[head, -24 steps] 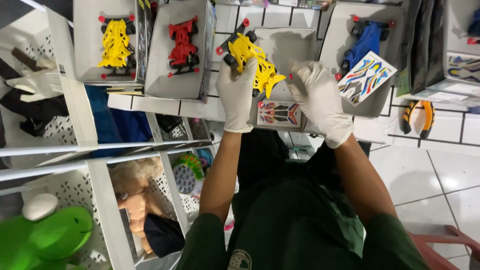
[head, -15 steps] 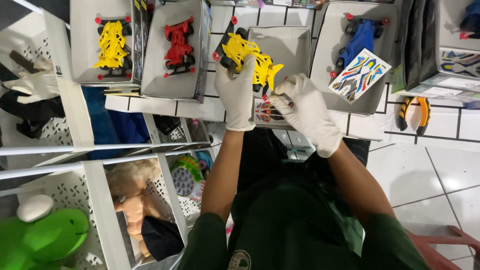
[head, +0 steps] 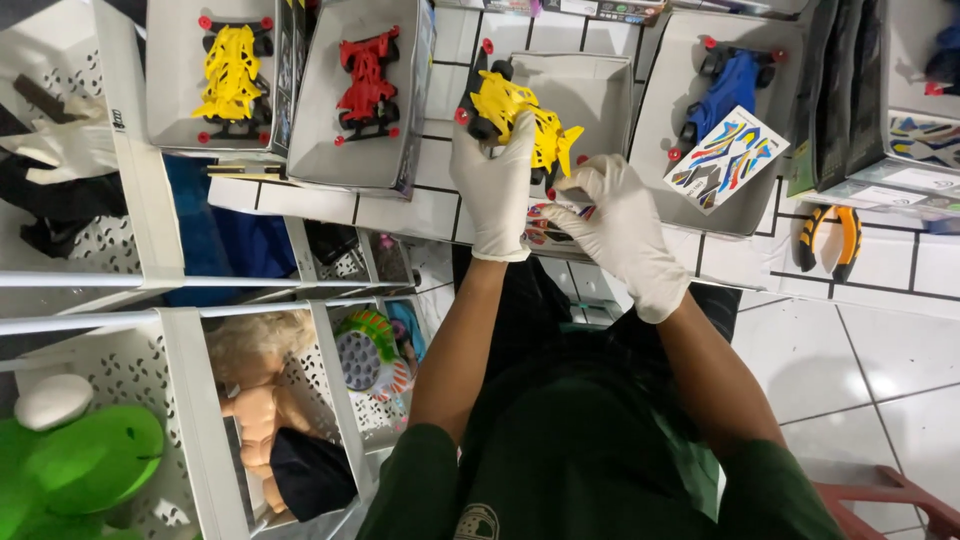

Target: Assembling a mini 4WD toy car by fitting plastic components together and using side cutters to trim parts.

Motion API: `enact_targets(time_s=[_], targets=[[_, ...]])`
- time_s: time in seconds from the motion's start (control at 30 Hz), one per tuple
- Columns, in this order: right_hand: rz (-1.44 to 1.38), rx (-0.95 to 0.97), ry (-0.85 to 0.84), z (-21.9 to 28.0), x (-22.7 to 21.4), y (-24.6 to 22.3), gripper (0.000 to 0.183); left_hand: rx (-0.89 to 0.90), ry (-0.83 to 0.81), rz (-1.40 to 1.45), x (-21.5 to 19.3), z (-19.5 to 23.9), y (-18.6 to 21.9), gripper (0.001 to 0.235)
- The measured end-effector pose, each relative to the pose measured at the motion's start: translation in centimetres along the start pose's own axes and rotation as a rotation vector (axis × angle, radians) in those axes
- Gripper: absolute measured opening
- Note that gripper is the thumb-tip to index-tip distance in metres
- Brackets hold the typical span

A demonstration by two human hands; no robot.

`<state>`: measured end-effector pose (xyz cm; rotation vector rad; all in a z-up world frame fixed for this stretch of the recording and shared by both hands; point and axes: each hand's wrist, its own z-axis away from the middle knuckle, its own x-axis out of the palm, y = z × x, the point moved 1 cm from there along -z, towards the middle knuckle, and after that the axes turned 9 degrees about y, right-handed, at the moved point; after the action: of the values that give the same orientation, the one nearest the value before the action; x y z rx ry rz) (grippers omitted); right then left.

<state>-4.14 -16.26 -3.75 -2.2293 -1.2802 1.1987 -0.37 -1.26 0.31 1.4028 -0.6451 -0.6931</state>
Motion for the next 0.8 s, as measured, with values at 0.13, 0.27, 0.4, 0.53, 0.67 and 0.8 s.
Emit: enact_targets(time_s=[0.13,0.27,0.4,0.53,0.67,0.8], targets=[[0.063,-0.052,0.017,0.6,0.4,1.2,0.022,-0.014,-0.003,0.005,0.1,0.1,0.8,0.056],[0.010,0.024,0.008,0.5,-1.1,1.5,0.030,0.083,0.003,-0.070,-0.4,-0.9,-0.4,0.050],[-0.136,0.174,0.046,-2.1,-2.8,1.1,0.010,0.238,-0.219,-0.574,-1.6,-0.2,1.1,0.044],[-0.188,0.115,0.143,-4.8,-1.8,1.1,0.014,0.416,-0.327,-0.756,-0.6,1.3,0.7,0.041],[-0.328,0.161,0.146,-5.2,0.7,2.8,0.021,0.518,-0.376,-0.902,-0.6,1.4,0.0,0.048],[-0.311,0.254,0.126,-5.4,-0.3,2.2,0.021,0.574,-0.429,-0.959,-0.7,1.3,-1.3,0.055]])
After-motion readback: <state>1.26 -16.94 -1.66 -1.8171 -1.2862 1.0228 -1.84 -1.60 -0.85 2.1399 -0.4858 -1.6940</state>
